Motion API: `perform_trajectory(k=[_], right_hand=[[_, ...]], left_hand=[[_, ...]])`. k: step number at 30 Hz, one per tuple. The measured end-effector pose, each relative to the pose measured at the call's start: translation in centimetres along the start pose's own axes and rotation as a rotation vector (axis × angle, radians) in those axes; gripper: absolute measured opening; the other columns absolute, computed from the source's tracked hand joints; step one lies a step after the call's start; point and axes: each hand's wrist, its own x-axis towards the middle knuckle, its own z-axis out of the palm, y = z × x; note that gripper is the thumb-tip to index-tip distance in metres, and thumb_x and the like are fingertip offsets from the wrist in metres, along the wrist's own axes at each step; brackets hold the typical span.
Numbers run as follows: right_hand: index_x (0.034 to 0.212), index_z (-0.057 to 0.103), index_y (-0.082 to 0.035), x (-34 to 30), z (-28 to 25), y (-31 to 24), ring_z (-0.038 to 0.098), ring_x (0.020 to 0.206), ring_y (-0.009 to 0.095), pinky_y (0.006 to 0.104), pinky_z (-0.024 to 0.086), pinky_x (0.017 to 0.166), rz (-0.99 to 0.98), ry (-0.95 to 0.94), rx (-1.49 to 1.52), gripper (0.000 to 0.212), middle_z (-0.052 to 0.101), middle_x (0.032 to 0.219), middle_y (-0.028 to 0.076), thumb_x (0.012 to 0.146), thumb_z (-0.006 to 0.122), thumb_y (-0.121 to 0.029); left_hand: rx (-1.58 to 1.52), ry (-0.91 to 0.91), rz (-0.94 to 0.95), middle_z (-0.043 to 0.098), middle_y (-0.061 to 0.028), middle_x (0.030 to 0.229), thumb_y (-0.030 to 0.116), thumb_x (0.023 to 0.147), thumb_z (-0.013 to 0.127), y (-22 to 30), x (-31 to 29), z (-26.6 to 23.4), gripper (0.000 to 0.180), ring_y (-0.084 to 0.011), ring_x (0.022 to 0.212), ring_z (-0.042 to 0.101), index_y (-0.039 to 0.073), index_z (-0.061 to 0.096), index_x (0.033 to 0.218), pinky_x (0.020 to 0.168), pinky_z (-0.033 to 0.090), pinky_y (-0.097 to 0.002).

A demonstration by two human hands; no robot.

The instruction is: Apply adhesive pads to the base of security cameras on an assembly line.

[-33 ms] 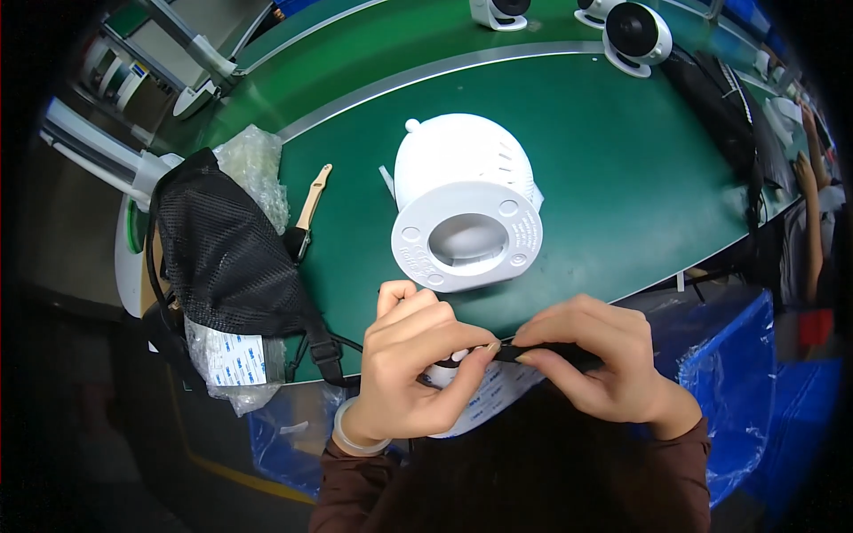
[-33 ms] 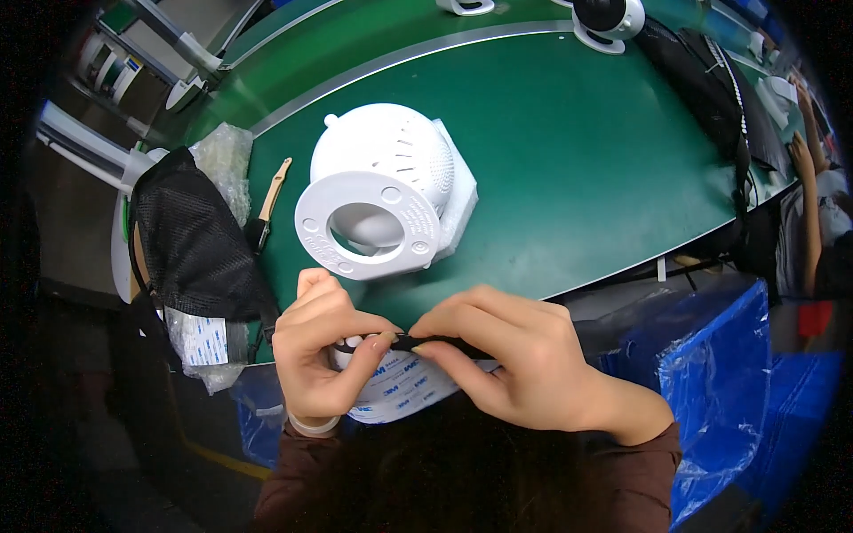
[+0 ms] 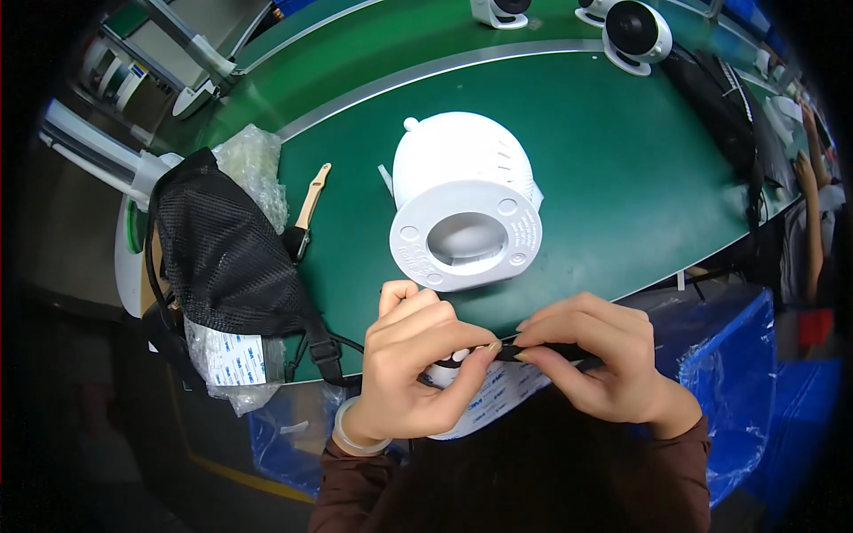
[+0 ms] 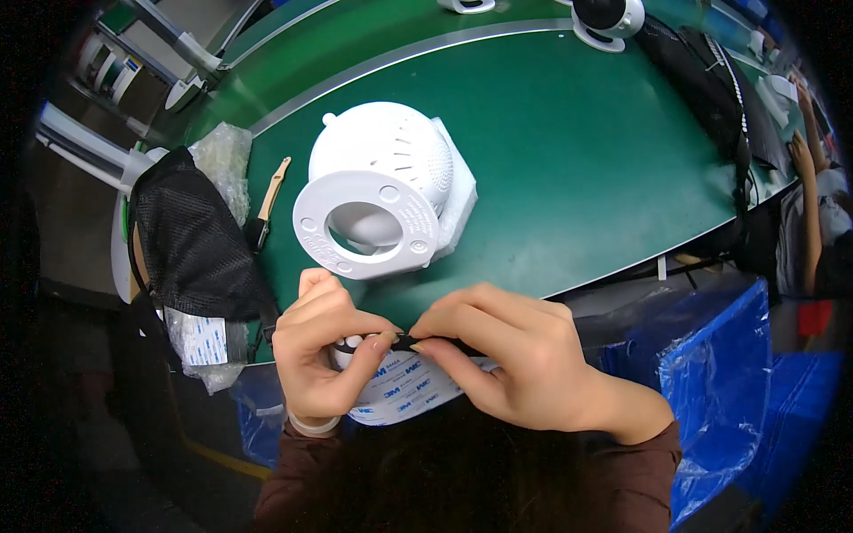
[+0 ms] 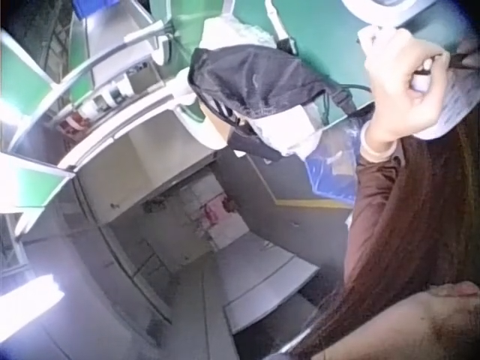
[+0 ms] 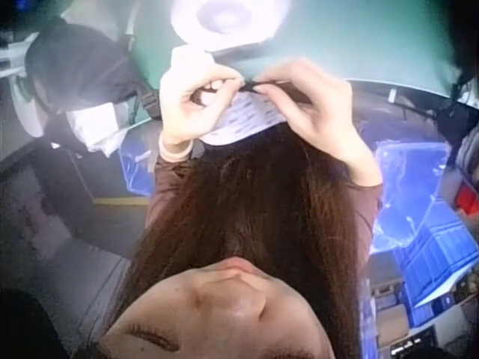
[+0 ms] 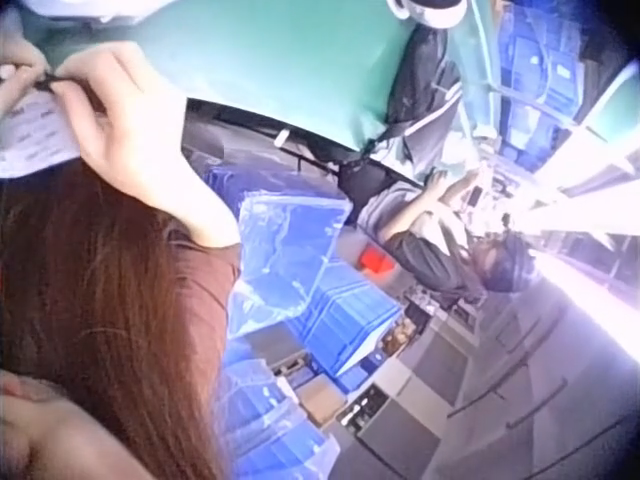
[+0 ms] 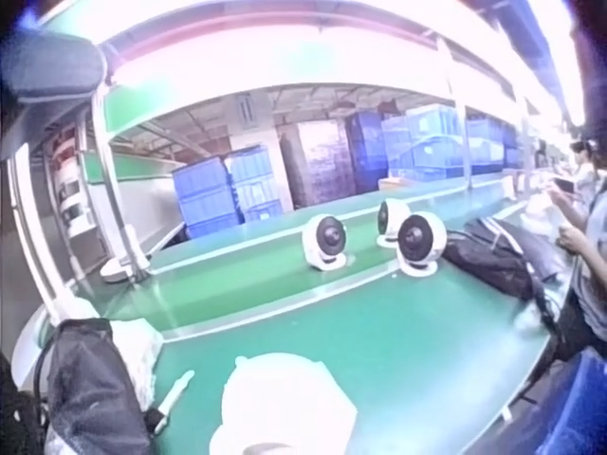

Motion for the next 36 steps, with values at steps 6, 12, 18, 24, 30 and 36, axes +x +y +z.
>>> perform_trajectory(k=[6,12,18,24,30,36], right_hand=[[0.078,0.062,-0.005,0.2,0.4,0.3,0.059,0.059,0.019,0.0261,0.046,0.049,-0.148,0.083,-0.133,0.017,0.06,0.074,0.005,0.064,0.07,-0.002],[0.077,0.061,-0.004,0.3,1.2,0.3,0.059,0.056,0.019,0.0265,0.046,0.047,-0.192,0.132,-0.199,0.017,0.06,0.072,0.005,0.062,0.07,-0.001],[0.076,0.061,-0.004,0.4,1.8,0.1,0.059,0.055,0.019,0.0261,0.046,0.047,-0.181,0.159,-0.21,0.017,0.06,0.07,0.006,0.062,0.07,-0.001],[0.078,0.06,-0.004,0.9,1.8,-0.4,0.059,0.055,0.02,0.0269,0.046,0.047,-0.125,0.037,-0.204,0.017,0.06,0.071,0.006,0.063,0.069,-0.001],[0.079,0.059,-0.003,1.7,2.7,-0.2,0.058,0.058,0.022,0.0288,0.047,0.05,-0.255,0.064,-0.328,0.017,0.059,0.072,0.007,0.064,0.067,-0.002],[0.078,0.058,0.0,1.4,2.2,-1.3,0.063,0.074,0.029,0.0349,0.05,0.072,-0.225,-0.031,-0.191,0.014,0.062,0.081,0.014,0.064,0.061,0.004]], left_hand=[[-0.022,0.04,-0.033,0.047,0.0001,0.055,-0.001,0.06,0.064,-0.1,0.0,0.3,0.01,-0.0148,0.049,0.038,0.006,0.061,0.066,0.058,0.024,-0.029],[0.047,0.108,-0.031,0.045,-0.0005,0.054,-0.002,0.059,0.065,-0.1,-0.2,0.5,0.011,-0.0161,0.048,0.037,0.005,0.059,0.065,0.058,0.024,-0.0294],[0.077,0.137,-0.038,0.045,-0.001,0.053,-0.002,0.059,0.065,-0.1,-0.8,0.4,0.011,-0.0164,0.048,0.037,0.005,0.058,0.064,0.058,0.024,-0.0298],[0.064,0.162,-0.046,0.045,-0.001,0.054,-0.002,0.06,0.064,-0.2,-1.2,0.2,0.011,-0.0165,0.048,0.037,0.005,0.058,0.065,0.058,0.025,-0.0299],[0.033,0.207,-0.09,0.046,-0.0013,0.055,-0.001,0.061,0.064,-0.9,-1.4,-0.1,0.01,-0.0172,0.049,0.039,0.005,0.058,0.066,0.058,0.026,-0.0299],[0.062,0.278,-0.118,0.048,-0.003,0.058,0.001,0.066,0.064,-1.7,-2.9,-0.7,0.006,-0.0183,0.054,0.043,0.005,0.06,0.068,0.062,0.03,-0.0286]])
